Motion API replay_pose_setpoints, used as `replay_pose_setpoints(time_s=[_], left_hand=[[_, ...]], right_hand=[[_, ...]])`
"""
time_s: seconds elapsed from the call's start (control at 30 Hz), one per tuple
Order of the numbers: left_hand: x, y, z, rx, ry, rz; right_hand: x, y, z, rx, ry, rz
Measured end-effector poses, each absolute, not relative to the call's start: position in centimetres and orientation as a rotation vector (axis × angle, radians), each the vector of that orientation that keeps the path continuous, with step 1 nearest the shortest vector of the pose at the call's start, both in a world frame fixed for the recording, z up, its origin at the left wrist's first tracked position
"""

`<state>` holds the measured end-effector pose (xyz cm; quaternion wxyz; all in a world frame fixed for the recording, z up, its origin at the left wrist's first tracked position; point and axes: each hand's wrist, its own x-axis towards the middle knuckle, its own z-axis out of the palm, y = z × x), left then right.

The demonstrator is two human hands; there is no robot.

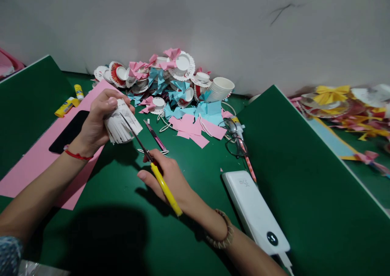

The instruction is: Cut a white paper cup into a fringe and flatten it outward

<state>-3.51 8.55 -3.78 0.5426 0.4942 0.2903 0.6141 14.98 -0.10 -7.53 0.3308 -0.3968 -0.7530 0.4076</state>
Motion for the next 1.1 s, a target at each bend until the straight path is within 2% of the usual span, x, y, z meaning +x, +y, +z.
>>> replay_pose_setpoints(time_s=[1.1], left_hand=[[-3.3,8.3,-4.1,1.183,0.722,1.408]], right_hand=[[14.9,0.2,-9.5,-0.889,-1.935,0.984]])
